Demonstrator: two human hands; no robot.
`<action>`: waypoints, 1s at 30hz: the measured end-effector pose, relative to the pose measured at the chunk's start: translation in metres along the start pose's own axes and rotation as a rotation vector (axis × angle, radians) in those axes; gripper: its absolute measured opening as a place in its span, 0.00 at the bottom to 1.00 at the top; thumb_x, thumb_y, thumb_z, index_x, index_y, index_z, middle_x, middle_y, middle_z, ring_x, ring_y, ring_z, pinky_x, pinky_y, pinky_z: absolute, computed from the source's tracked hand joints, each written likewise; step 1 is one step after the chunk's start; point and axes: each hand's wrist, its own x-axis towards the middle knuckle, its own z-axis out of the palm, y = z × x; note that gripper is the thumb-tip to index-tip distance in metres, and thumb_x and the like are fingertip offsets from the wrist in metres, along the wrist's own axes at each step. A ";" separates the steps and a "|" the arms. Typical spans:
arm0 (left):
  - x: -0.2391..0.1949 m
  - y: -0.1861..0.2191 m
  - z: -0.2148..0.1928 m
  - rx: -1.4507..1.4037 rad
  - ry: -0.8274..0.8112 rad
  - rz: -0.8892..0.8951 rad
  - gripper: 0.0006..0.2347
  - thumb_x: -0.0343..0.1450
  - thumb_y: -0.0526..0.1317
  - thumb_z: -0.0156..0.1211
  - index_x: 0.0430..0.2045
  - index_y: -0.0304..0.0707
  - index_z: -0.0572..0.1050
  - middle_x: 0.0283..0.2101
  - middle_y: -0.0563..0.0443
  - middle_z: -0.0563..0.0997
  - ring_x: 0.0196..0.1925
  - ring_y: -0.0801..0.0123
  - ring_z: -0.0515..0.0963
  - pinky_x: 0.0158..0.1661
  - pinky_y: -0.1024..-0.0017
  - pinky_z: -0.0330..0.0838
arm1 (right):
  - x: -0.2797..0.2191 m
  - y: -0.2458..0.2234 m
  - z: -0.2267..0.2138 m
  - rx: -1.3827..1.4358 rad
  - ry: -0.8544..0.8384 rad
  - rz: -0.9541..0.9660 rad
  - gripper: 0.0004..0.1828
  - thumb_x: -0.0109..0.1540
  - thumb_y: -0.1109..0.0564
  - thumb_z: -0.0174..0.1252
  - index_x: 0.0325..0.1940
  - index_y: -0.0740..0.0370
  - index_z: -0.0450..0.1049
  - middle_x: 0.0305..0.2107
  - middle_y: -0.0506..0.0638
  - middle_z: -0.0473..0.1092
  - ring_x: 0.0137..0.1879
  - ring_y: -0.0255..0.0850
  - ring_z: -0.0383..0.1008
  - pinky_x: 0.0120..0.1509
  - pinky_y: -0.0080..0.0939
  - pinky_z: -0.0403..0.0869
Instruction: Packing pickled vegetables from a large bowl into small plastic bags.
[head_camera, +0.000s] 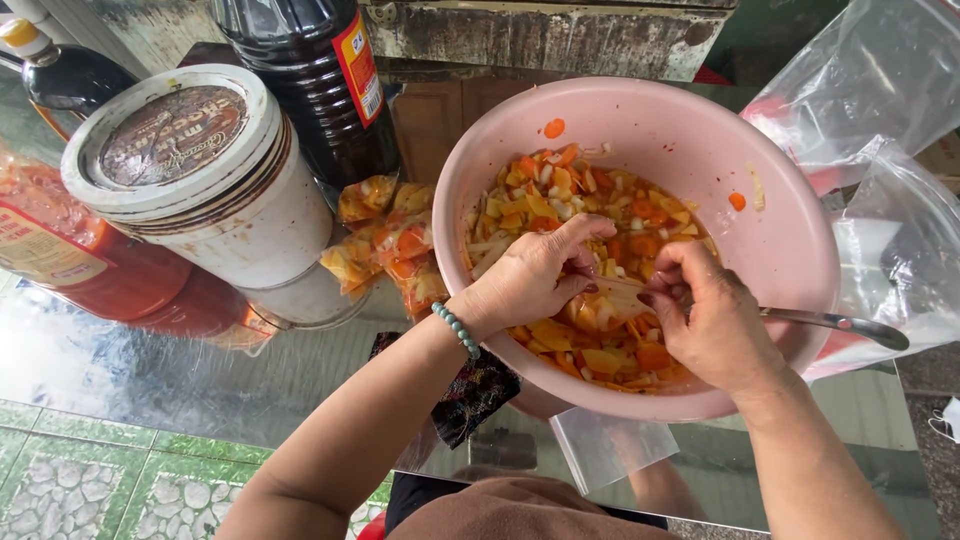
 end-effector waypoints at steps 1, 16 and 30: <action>0.000 0.001 -0.001 0.000 0.000 0.000 0.24 0.69 0.29 0.63 0.60 0.41 0.65 0.34 0.48 0.85 0.40 0.59 0.88 0.44 0.66 0.81 | 0.002 -0.005 0.000 0.000 0.000 0.000 0.18 0.58 0.67 0.63 0.50 0.63 0.67 0.34 0.53 0.77 0.43 0.46 0.82 0.48 0.45 0.79; 0.001 -0.013 0.002 0.107 -0.068 -0.021 0.09 0.62 0.34 0.67 0.34 0.38 0.83 0.39 0.45 0.84 0.44 0.53 0.84 0.47 0.64 0.78 | 0.008 -0.019 0.018 0.047 -0.158 0.008 0.19 0.56 0.71 0.58 0.51 0.63 0.69 0.37 0.54 0.77 0.44 0.45 0.82 0.48 0.44 0.80; 0.002 -0.033 -0.007 -0.735 -0.121 -0.515 0.13 0.60 0.44 0.79 0.25 0.32 0.84 0.27 0.51 0.85 0.29 0.73 0.82 0.33 0.75 0.79 | 0.018 -0.029 0.037 0.243 -0.080 -0.023 0.20 0.57 0.70 0.65 0.49 0.64 0.67 0.31 0.51 0.77 0.39 0.34 0.78 0.47 0.34 0.76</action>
